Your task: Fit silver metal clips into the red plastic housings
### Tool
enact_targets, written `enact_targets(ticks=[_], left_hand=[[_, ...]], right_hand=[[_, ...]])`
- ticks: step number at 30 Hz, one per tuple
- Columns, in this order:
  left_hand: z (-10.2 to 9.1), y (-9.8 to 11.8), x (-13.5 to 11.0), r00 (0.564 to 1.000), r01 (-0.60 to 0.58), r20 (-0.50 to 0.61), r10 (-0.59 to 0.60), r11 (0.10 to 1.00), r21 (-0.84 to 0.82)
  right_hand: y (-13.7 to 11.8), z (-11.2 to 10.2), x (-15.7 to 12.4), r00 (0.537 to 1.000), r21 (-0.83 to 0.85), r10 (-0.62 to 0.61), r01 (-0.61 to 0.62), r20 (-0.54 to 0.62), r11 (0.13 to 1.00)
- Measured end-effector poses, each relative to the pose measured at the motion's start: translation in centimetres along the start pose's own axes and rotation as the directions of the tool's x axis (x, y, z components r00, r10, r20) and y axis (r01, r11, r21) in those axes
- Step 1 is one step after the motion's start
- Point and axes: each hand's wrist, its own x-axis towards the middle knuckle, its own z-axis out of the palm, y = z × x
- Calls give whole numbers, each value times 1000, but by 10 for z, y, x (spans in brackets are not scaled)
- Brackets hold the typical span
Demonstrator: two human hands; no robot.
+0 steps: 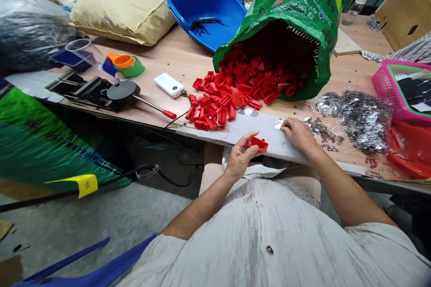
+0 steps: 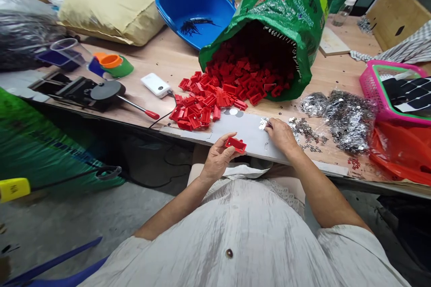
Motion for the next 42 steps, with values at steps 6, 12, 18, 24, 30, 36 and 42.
enact_targets(ticks=[6, 12, 18, 24, 30, 36, 42], left_hand=[[0, -3, 5, 995, -92, -31, 97, 987, 134], [3, -3, 5, 967, -243, 34, 251, 880, 408], [8, 2, -1, 905, -416, 185, 384, 705, 574], [11, 2, -4, 936, -346, 140, 322, 774, 531], [9, -5, 2, 993, -115, 24, 113, 969, 217], [7, -10, 6, 996, -73, 59, 71, 997, 27], [-2, -7, 12, 984, -162, 109, 138, 955, 249]], right_hand=[[-10, -14, -14, 994, 287, 91, -69, -65, 955], [-42, -17, -47, 999, 724, 31, -47, 35, 688], [-69, -16, -66, 999, 698, 8, -40, 48, 715], [-69, -12, -67, 998, 728, -9, -37, 60, 684], [-67, -18, -68, 975, 869, -61, -161, 214, 468], [-65, -22, -71, 975, 877, -77, -150, 207, 456], [-49, -14, -72, 984, 662, -119, 4, 130, 750]])
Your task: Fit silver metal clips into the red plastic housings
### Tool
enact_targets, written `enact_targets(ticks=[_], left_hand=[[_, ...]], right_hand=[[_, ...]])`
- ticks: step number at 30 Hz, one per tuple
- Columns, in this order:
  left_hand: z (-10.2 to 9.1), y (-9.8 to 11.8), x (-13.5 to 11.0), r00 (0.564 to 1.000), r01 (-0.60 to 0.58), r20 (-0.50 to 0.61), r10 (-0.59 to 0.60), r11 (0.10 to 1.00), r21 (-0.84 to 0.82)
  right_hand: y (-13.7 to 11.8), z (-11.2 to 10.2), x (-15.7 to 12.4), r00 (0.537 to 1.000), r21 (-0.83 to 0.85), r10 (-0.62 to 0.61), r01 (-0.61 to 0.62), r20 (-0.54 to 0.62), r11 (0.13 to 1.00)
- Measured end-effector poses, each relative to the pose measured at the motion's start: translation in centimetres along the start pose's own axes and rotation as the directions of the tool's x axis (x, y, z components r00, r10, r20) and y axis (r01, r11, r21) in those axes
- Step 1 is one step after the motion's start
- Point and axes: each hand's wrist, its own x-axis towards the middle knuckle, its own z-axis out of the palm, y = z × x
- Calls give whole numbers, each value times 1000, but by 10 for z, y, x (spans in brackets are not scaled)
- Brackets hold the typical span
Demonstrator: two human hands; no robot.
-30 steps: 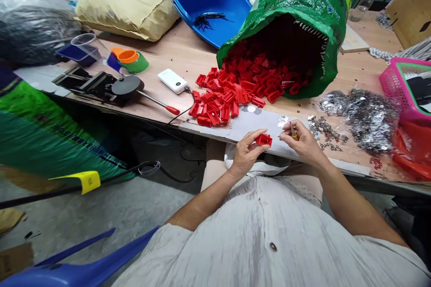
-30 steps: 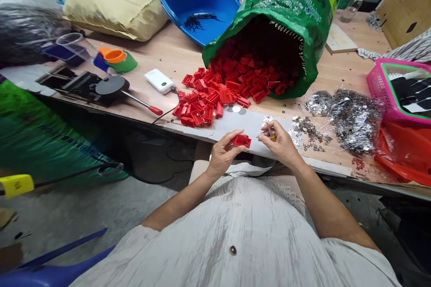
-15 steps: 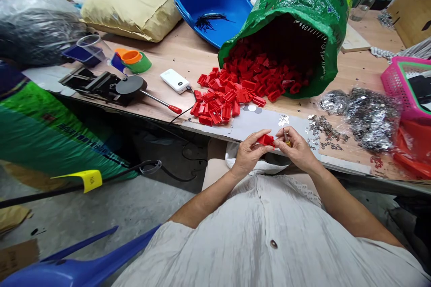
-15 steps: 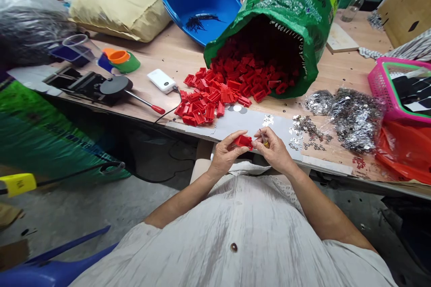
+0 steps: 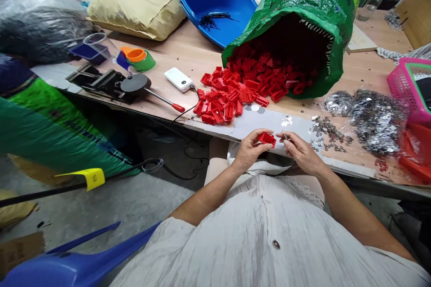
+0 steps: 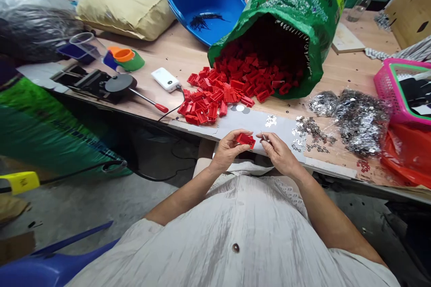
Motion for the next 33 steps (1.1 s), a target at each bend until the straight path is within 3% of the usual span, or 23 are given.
enact_targets(ticks=[4, 8, 17, 28, 33], left_hand=[[-15, -1, 9, 998, -58, 28, 51, 923, 381], [-25, -1, 19, 993, -82, 118, 11, 787, 611], [-31, -8, 31, 960, -221, 278, 41, 720, 658], [-28, -5, 31, 955, -249, 292, 47, 663, 706], [-23, -10, 26, 971, -223, 223, 80, 628, 746]], right_hand=[[9, 3, 1, 994, -278, -96, 80, -45, 957], [14, 8, 2, 993, -367, -95, 64, -68, 928], [18, 12, 6, 994, -416, -112, 97, -12, 904], [22, 14, 11, 991, -507, -136, 121, 8, 853], [17, 30, 9, 994, -603, -104, 70, -22, 795]])
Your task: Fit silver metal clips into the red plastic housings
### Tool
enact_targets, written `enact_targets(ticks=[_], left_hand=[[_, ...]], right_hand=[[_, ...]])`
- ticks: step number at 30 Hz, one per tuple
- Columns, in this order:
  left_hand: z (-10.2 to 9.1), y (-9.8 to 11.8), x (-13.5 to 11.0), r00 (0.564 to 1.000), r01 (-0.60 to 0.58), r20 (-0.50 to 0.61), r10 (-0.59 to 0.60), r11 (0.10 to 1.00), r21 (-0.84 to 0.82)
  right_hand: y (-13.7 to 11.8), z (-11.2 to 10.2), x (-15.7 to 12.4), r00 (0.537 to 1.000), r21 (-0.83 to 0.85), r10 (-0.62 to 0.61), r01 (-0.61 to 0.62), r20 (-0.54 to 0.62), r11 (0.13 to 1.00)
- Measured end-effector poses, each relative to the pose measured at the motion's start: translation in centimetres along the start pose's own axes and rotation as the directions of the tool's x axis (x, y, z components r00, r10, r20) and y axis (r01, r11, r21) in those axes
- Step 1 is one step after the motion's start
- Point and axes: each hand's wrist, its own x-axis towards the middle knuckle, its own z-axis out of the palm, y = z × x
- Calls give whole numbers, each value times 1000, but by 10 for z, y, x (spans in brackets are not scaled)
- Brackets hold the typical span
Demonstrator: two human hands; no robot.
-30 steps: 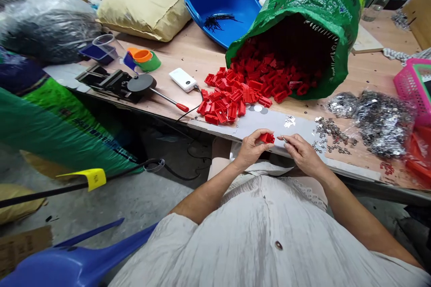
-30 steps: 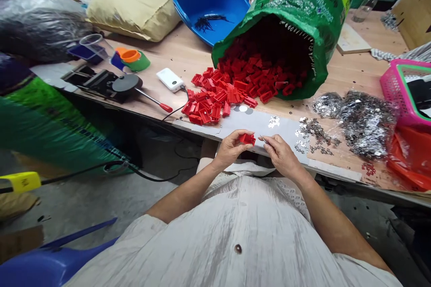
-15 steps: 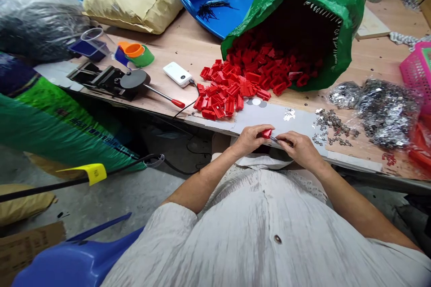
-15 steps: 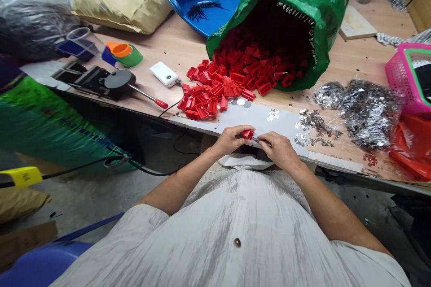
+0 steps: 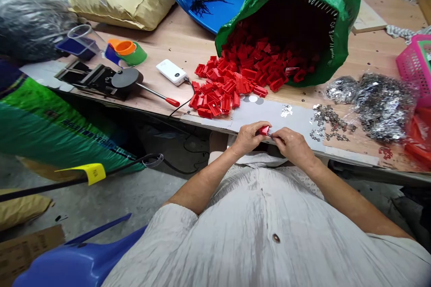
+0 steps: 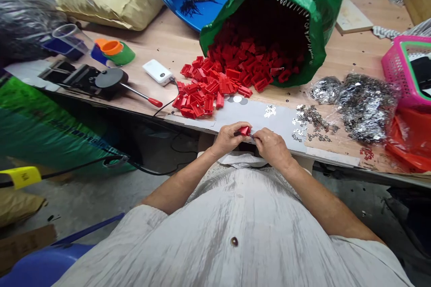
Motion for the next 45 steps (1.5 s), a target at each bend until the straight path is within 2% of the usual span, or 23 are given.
enact_targets(ticks=[4, 8, 12, 14, 16, 18, 21, 23, 25, 28, 32, 37, 42, 45], left_hand=[[4, 1, -2, 998, 34, -44, -35, 999, -32], [0, 1, -5, 999, 47, -17, -49, 994, -101], [0, 3, -10, 995, 76, -47, -87, 977, -200], [2, 6, -12, 993, 82, -61, -103, 958, -276], [3, 12, -13, 987, 84, -90, -133, 904, -420], [3, 21, -13, 977, 98, -90, -195, 779, -619], [3, 35, -15, 954, 190, 46, -297, 477, -858], [2, 42, -16, 926, 266, 163, -341, 282, -922], [3, 46, -18, 893, 311, 246, -376, 123, -942], [6, 50, -20, 845, 348, 327, -424, -28, -937], [9, 56, -20, 789, 343, 375, -487, -156, -926], [15, 57, -20, 785, 304, 359, -504, -191, -933], [17, 48, -27, 831, 295, 326, -451, -140, -945], [14, 38, -36, 835, 348, 345, -427, -76, -935]], right_hand=[[-12, 5, -1, 997, -38, 59, -60, -40, 997], [-6, -5, -1, 999, 96, 41, -41, 5, 995], [6, -18, -8, 999, 217, 15, -4, -52, 976], [8, -23, -14, 998, 262, 14, 3, -61, 965], [7, -27, -18, 1000, 328, 25, -18, -17, 944], [2, -33, -21, 998, 408, 19, -38, 52, 912], [-8, -39, -20, 994, 451, -21, -30, 107, 892], [-14, -40, -18, 993, 432, -37, -15, 113, 902], [-17, -39, -16, 993, 418, -46, -3, 107, 909], [-19, -37, -15, 994, 410, -59, 15, 95, 912], [-19, -36, -16, 996, 376, -58, 27, 71, 926], [-17, -28, -16, 999, 300, -19, 31, -42, 953], [-10, -18, -15, 1000, 462, -23, 20, 0, 887], [0, -19, -13, 999, 452, 21, -37, 40, 891]])
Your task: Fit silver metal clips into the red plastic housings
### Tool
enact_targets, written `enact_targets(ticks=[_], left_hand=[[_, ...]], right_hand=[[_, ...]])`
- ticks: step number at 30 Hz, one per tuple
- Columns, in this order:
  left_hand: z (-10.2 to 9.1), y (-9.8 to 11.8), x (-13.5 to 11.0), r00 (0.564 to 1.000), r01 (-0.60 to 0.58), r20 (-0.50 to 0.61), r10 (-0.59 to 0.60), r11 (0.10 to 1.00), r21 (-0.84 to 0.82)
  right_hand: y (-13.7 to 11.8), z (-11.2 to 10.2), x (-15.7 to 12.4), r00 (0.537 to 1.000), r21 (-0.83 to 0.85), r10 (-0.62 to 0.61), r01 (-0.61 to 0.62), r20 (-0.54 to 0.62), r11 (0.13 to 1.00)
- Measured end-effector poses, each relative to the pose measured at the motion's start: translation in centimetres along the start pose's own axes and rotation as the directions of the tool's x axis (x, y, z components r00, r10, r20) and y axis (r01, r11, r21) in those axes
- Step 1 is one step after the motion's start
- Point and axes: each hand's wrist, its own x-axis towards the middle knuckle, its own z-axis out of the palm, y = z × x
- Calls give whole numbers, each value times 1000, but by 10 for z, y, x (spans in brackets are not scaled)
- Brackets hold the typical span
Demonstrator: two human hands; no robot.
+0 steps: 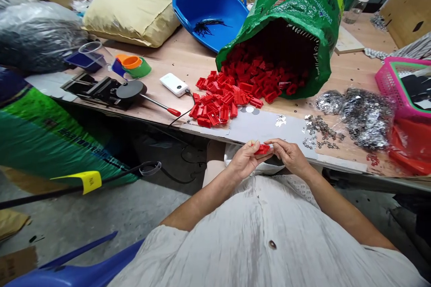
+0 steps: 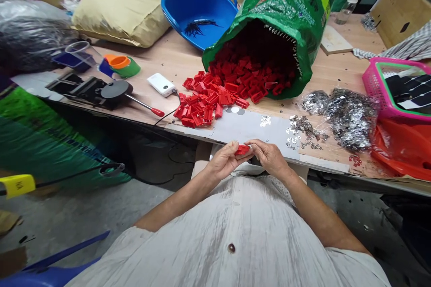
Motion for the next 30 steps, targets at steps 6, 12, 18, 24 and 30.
enact_targets(ticks=[6, 12, 18, 24, 30], left_hand=[[-40, -7, 4, 959, 173, -246, -139, 977, 125], [-61, -16, 21, 898, 189, -415, -144, 979, 70], [-55, -15, 14, 913, 159, -402, -75, 971, 180], [-43, 10, -1, 990, 106, -133, -35, 810, 577], [-36, 75, 6, 708, -293, 165, 687, 72, 953]], right_hand=[[34, -31, 20, 966, -358, 18, -114, -260, 927], [53, -44, 49, 956, -527, 32, -188, -291, 829], [50, -49, 77, 955, -553, 87, -237, -283, 799], [55, -52, 87, 982, -555, 50, -144, -180, 820], [53, -53, 87, 978, -542, 117, -194, -173, 818]])
